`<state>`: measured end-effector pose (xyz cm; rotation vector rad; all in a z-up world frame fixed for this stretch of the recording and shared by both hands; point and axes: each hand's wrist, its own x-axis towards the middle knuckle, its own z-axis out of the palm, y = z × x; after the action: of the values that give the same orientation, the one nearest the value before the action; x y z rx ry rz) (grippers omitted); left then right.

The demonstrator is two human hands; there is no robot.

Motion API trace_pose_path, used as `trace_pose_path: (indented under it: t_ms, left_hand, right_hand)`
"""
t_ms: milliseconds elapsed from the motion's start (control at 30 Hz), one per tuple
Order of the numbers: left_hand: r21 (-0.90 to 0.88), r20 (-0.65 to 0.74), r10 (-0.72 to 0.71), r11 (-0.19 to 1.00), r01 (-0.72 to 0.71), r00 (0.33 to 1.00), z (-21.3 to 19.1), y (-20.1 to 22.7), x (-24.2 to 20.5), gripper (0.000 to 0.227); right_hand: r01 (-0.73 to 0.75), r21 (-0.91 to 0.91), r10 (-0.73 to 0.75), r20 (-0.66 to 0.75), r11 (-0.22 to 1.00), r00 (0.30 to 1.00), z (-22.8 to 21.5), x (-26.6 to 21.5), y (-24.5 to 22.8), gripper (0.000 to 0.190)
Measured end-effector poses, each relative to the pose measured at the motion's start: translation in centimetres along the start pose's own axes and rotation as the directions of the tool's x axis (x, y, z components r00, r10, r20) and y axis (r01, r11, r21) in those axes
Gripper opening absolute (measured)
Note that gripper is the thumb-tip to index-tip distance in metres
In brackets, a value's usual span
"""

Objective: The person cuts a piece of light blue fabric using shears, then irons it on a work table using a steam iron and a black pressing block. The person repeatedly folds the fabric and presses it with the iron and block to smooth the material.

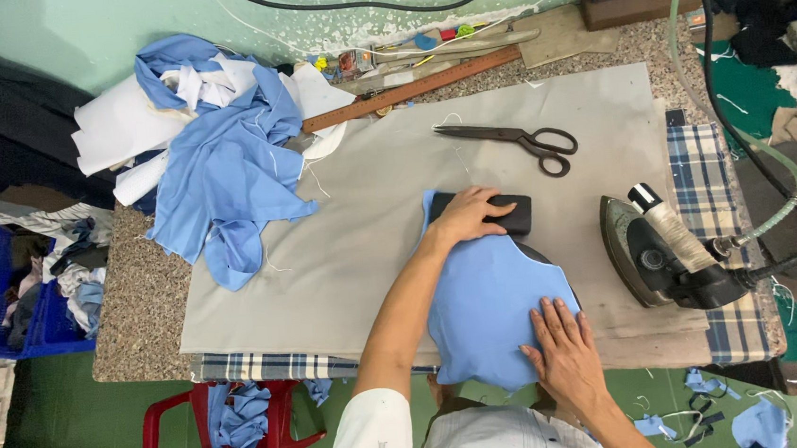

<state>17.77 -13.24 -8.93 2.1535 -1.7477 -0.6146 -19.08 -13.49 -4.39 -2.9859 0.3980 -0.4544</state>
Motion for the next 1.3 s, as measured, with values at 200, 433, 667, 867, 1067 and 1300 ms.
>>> trace_pose_path:
  t_ms: [200, 433, 667, 867, 1067, 1300]
  left_hand:
    - [-0.003, -0.162, -0.141, 0.99, 0.143, 0.977, -4.0, 6.6, -7.9, 0.054]
    - [0.22, -0.471, -0.07, 0.956, 0.194, 0.879, -4.8, 16.7, -22.0, 0.065]
    - [0.066, -0.612, -0.182, 0.958, 0.279, 0.769, -0.1, 21.7, -18.3, 0.057]
    - [-0.009, -0.574, -0.441, 0.846, 0.534, 0.69, 4.1, 23.4, -15.9, 0.085]
    - [-0.048, -0.496, -0.515, 0.82, 0.57, 0.699, 3.5, 24.3, -16.1, 0.097]
    - [-0.028, -0.534, -0.488, 0.826, 0.563, 0.69, 5.3, 23.2, -16.2, 0.095]
  right_hand:
    - [0.059, 0.011, -0.06, 0.013, 0.998, 0.998, -0.4, -0.4, 0.6, 0.067]
    - [0.216, 0.07, -0.219, 0.046, 0.974, 0.975, -2.1, 1.1, 3.9, 0.072]
    - [0.306, 0.198, -0.313, 0.003, 0.931, 0.95, -0.7, 6.5, 6.1, 0.069]
    - [0.236, 0.25, -0.255, 0.044, 0.939, 0.966, 2.0, 8.6, 5.9, 0.056]
    - [0.192, 0.333, -0.213, 0.026, 0.923, 0.977, 2.6, 8.7, 6.5, 0.056]
    - [0.172, 0.316, -0.162, -0.056, 0.933, 0.985, 2.3, 8.1, 5.7, 0.055]
